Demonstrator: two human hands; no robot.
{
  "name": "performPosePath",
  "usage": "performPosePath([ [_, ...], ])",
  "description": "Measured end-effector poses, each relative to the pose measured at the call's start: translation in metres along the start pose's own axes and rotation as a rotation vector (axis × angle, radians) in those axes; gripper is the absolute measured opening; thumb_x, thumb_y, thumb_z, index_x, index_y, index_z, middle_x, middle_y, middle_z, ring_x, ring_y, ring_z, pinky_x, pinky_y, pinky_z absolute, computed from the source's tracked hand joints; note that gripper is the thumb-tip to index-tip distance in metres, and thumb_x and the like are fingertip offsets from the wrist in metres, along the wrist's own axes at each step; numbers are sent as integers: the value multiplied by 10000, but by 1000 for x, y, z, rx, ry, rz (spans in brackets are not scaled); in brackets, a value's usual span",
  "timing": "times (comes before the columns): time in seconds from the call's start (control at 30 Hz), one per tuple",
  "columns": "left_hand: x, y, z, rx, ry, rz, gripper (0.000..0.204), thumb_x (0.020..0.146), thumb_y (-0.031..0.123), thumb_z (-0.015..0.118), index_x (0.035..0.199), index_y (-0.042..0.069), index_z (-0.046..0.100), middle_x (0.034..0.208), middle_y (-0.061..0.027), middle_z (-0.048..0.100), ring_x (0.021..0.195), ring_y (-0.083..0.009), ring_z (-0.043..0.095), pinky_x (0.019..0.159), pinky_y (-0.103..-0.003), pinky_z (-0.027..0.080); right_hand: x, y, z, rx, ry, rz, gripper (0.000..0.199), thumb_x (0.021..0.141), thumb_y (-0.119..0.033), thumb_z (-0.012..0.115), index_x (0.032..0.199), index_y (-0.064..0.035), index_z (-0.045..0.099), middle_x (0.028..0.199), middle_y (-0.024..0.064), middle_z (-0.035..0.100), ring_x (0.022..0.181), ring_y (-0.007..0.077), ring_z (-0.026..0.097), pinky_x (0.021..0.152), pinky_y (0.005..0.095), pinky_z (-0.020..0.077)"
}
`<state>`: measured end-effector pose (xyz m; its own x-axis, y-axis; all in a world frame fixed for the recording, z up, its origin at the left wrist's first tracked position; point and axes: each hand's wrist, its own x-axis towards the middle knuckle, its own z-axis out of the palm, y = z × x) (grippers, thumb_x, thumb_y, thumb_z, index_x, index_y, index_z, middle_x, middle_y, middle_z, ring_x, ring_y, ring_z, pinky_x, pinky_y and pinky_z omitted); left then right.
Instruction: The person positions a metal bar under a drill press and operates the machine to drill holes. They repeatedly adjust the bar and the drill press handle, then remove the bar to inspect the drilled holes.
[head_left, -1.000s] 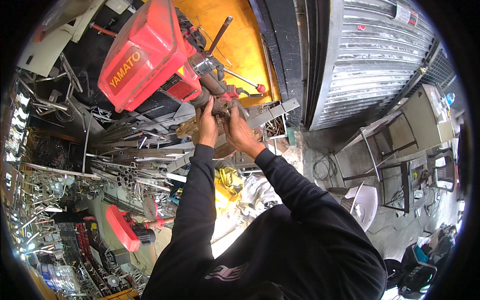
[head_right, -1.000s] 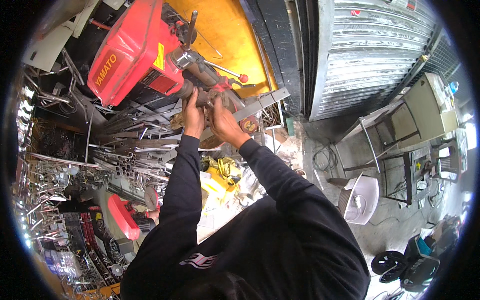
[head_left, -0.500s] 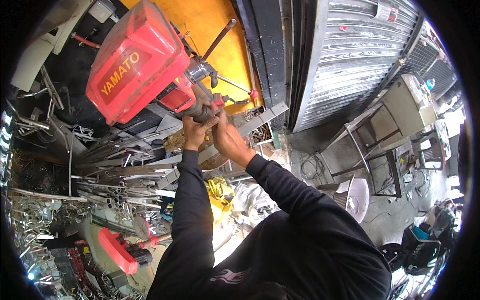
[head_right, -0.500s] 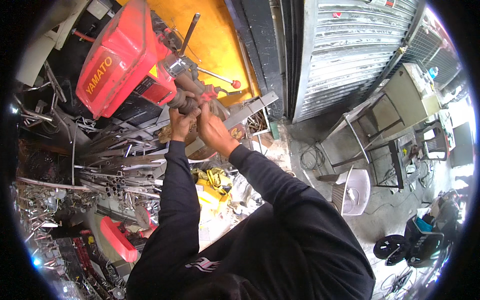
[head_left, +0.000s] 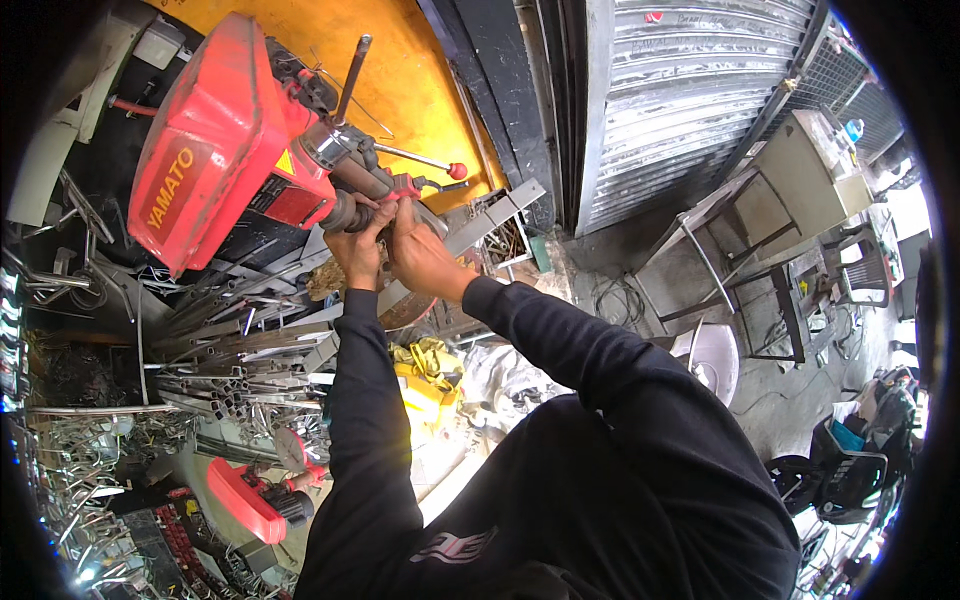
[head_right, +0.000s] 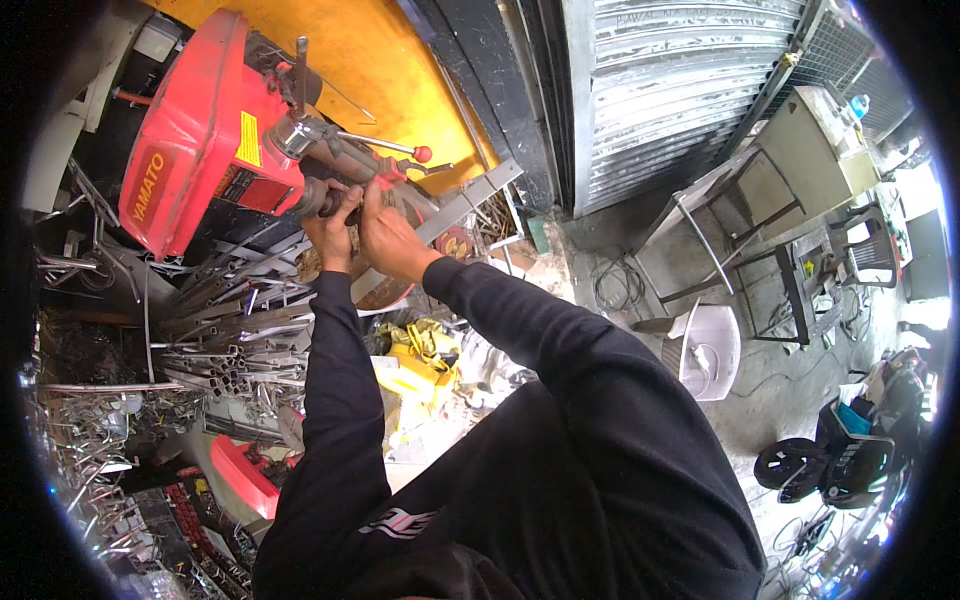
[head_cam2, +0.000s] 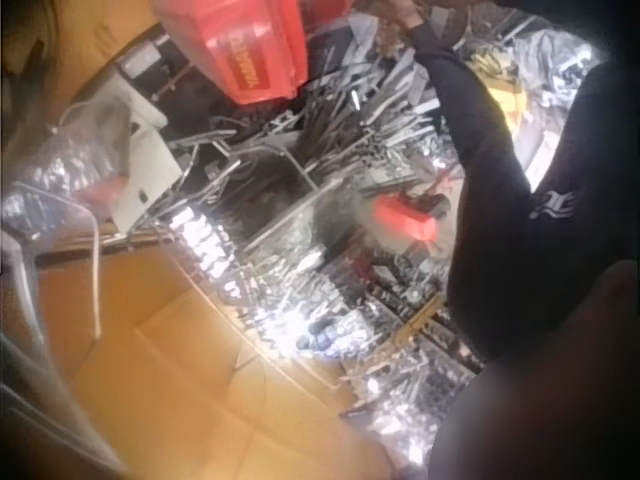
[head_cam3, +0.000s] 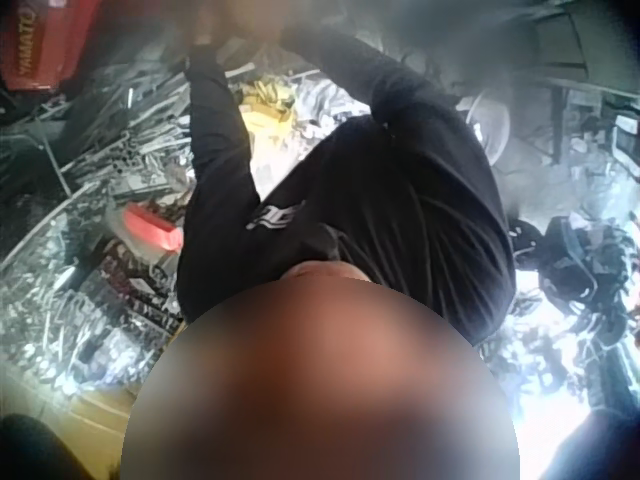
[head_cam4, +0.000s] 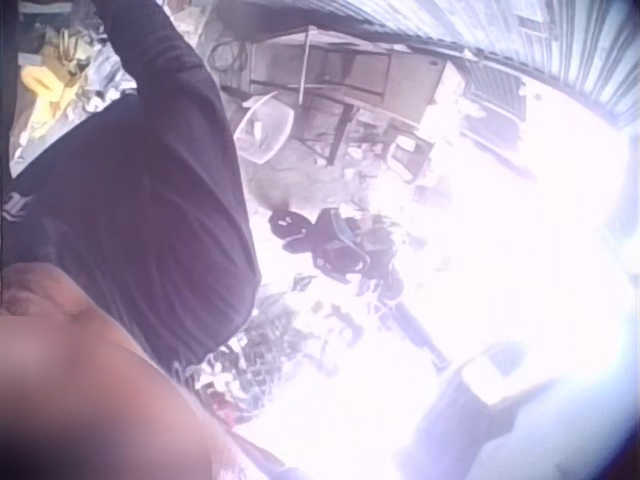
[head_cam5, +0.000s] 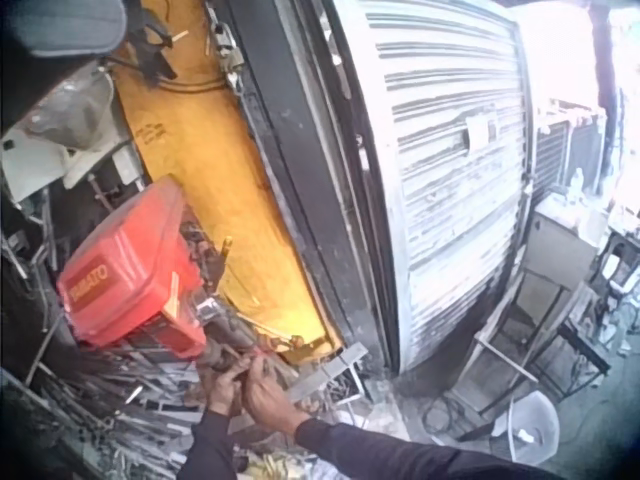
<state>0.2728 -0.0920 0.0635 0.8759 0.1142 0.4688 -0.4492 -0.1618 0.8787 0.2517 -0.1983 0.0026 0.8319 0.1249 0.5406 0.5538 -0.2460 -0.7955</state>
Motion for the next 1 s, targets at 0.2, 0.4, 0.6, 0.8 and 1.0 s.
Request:
performPosePath([
  [0.2,-3,0,9,74,55,-34,226,823,105,894,845,47,677,827,12,675,764,-101,608,746,-285,483,8,3,-12,87,-23,-31,605,845,45,576,1315,159,211,824,345,632,766,551,619,653,597,458],
  [0.4,-27,-10,-19,137,-61,-72,769,874,244,865,1469,5,440,1310,-118,575,1173,-196,581,1053,-379,463,-20,-7,-19,144,123,388,359,1011,-50,534,1292,54,337,977,337,680,942,553,653,773,575,507],
  [0.6,-116,-15,-81,805,-46,-128,701,891,259,819,1438,-13,474,1325,-201,562,1214,-360,568,1056,-479,441,-186,118,-45,6,-368,651,347,1012,-169,578,1275,-18,409,993,345,674,950,556,644,792,611,492],
  [0.8,-153,-29,-113,1097,-100,-157,472,895,152,765,1299,22,558,1219,-219,575,1145,-443,561,988,-527,456,-224,371,14,-403,-315,824,390,855,-67,598,1180,57,421,881,336,680,822,550,672,739,609,539],
  [1.0,-116,-35,-142,1195,-43,-128,432,879,138,764,1256,38,577,1175,-207,569,1115,-421,566,962,-506,473,-174,455,45,-456,-229,352,316,852,-226,693,1149,-130,742,1146,176,723,1136,417,645,941,541,511],
])
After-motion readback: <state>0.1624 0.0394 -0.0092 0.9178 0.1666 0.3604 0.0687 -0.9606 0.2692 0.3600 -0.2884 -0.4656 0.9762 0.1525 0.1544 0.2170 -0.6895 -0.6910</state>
